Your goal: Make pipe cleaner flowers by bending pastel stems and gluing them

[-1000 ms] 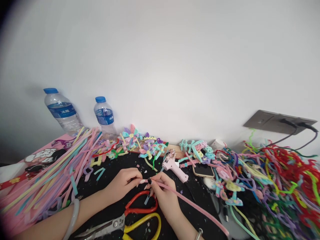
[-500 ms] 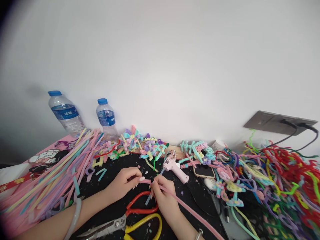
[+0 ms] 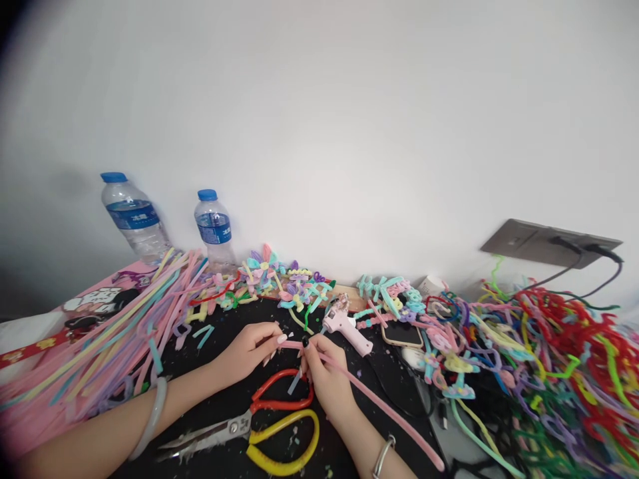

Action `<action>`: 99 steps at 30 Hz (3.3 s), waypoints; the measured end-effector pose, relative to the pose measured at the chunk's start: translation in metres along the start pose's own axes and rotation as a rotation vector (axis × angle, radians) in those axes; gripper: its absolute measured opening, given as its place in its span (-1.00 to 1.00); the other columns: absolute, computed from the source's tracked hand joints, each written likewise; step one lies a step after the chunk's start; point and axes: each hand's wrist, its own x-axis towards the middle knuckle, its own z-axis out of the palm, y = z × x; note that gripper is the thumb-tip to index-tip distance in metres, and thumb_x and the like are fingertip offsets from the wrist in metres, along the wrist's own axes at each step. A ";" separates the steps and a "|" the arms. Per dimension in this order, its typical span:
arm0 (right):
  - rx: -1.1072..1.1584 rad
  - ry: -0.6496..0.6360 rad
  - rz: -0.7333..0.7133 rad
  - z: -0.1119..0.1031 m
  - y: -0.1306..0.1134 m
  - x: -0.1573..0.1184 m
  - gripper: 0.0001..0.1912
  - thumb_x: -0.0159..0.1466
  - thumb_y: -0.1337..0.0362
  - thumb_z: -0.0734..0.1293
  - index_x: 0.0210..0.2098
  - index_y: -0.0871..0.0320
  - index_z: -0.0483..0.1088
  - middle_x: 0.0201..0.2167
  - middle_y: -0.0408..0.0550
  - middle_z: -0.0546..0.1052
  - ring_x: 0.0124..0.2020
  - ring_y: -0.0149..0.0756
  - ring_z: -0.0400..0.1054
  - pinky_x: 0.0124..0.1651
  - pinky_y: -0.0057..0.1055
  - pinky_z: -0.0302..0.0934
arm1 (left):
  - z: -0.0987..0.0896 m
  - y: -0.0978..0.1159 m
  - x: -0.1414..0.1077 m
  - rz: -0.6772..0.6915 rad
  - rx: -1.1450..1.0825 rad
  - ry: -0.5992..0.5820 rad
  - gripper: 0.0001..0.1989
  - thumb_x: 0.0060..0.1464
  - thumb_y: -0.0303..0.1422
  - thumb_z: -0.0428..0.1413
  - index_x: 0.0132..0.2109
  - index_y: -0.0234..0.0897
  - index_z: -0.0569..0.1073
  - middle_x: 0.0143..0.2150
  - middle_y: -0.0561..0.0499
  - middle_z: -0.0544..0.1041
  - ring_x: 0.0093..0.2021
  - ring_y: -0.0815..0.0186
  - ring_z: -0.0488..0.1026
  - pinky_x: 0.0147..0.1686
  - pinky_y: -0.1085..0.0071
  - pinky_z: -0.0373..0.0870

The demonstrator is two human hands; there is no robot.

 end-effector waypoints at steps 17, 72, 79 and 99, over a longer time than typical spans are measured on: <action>0.118 -0.023 0.030 0.000 0.008 0.009 -0.62 0.27 0.11 0.17 -0.62 0.15 0.23 -0.78 -0.31 0.15 -0.73 -0.49 -0.03 -0.60 -0.51 -0.11 | 0.004 -0.005 0.004 -0.040 -0.200 0.009 -0.69 0.16 -0.24 -0.10 -0.47 -0.31 0.25 -0.59 0.17 0.21 -0.61 0.48 0.20 -0.56 0.53 0.16; 0.045 -0.220 0.001 0.005 0.000 0.005 -0.63 0.24 0.14 0.21 -0.64 0.17 0.21 -0.74 -0.30 0.11 -0.67 -0.51 -0.08 -0.61 -0.52 -0.21 | 0.005 -0.003 0.003 -0.116 -0.350 -0.208 -0.73 0.06 -0.26 0.05 -0.49 -0.37 0.36 -0.62 0.13 0.32 -0.62 0.49 0.23 -0.60 0.56 0.15; 0.164 -0.166 0.028 0.002 0.008 0.007 -0.62 0.21 0.10 0.24 -0.64 0.17 0.24 -0.75 -0.31 0.09 -0.69 -0.52 -0.13 -0.61 -0.49 -0.27 | 0.004 -0.009 0.004 -0.127 -0.423 -0.221 -0.70 0.08 -0.21 0.03 -0.45 -0.37 0.37 -0.62 0.12 0.32 -0.61 0.48 0.24 -0.60 0.56 0.18; 0.313 -0.051 0.093 -0.001 0.016 0.008 -0.61 0.19 0.08 0.26 -0.66 0.16 0.18 -0.78 -0.35 0.01 -0.72 -0.55 -0.24 -0.63 -0.49 -0.35 | -0.002 -0.012 0.007 -0.180 -0.494 -0.165 -0.67 0.09 -0.17 0.01 -0.47 -0.36 0.34 -0.61 0.11 0.33 -0.62 0.49 0.22 -0.60 0.54 0.14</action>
